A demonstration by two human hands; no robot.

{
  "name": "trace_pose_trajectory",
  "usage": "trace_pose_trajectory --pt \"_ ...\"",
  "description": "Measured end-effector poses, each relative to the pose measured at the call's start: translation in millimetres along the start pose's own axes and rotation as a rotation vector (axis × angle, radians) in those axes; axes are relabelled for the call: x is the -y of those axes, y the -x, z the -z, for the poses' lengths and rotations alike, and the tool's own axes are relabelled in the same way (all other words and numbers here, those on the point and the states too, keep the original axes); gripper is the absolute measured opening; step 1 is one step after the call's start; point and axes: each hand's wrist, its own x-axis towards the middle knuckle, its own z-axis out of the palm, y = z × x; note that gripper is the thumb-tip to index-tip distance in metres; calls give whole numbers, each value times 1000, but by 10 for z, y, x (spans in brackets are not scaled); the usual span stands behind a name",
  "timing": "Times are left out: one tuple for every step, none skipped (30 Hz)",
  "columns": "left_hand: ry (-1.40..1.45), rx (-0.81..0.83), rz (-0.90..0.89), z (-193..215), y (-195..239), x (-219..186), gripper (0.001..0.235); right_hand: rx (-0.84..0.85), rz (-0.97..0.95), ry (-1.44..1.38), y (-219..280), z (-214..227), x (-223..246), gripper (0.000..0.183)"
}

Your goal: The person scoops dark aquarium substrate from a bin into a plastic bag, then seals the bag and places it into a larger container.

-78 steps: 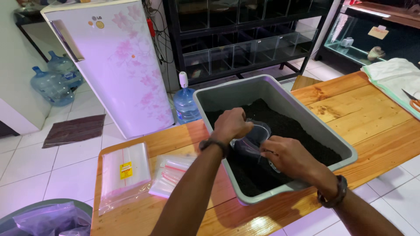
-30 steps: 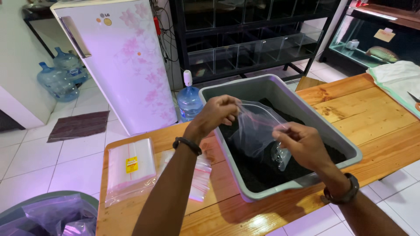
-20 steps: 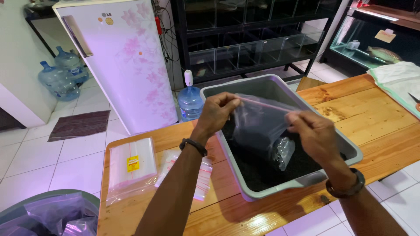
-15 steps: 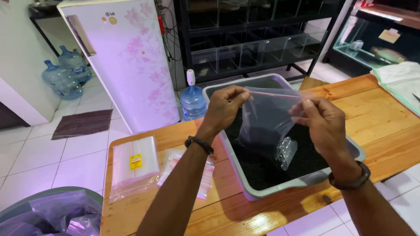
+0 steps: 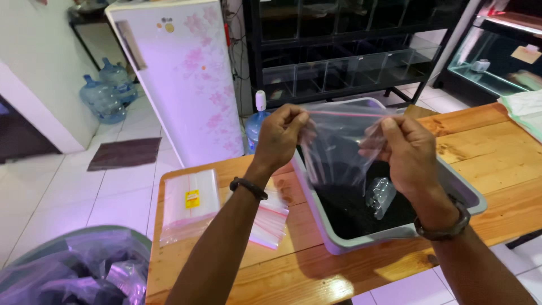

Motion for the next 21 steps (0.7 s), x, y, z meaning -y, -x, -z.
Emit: trace_pose_trajectory --pt "-2 -8 2 18 7 -95 13 7 -3 -1 0 -50 74 18" --pt "-6 -1 -75 39 12 -190 13 1 45 -7 -1 -102 147 20" --pt "-10 7 -153 50 15 -286 13 -7 94 -14 -3 -146 221 21" --pt "-13 1 -153 57 32 -383 13 0 93 -16 6 -168 269 21" --pt "-29 -21 -149 78 45 -494 15 -8 97 -19 11 -204 319 20" --pt "-45 -44 -145 100 57 -604 17 -15 101 -22 16 -243 367 19" --pt "-55 -55 -139 151 73 -633 17 -3 92 -29 24 -278 347 19" --pt "-59 -60 -150 204 89 -657 18 5 107 -30 30 -316 322 18" --pt "-66 -66 -159 262 109 -685 18 14 122 -34 38 -359 293 17" --pt "-78 -79 -151 336 161 -720 18 27 111 -43 72 -421 302 17" --pt "-91 -92 -133 404 240 -744 16 61 107 -39 121 -474 308 18" --pt "-104 -105 -115 470 317 -770 15 95 103 -35 169 -526 314 20" --pt "-112 -115 -108 538 405 -792 15 106 94 -41 213 -599 301 20" --pt "-119 -134 -114 606 491 -817 14 118 79 -50 256 -675 290 19" --pt "-122 -154 -125 679 567 -839 14 131 69 -56 289 -757 285 19" --pt "-128 -164 -122 762 687 -839 14 143 64 -59 355 -846 241 19" --pt "-144 -175 -117 824 791 -845 17 143 66 -58 411 -915 212 21" --pt "-161 -186 -112 879 893 -852 19 144 68 -57 464 -979 183 24" --pt "-164 -192 -107 933 1005 -826 19 150 62 -58 542 -1041 142 24" --pt "-176 -204 -87 986 1117 -798 20 151 32 -29 620 -1103 99 23" --pt "-187 -217 -68 1041 1228 -770 21 153 3 0 697 -1167 56 22"
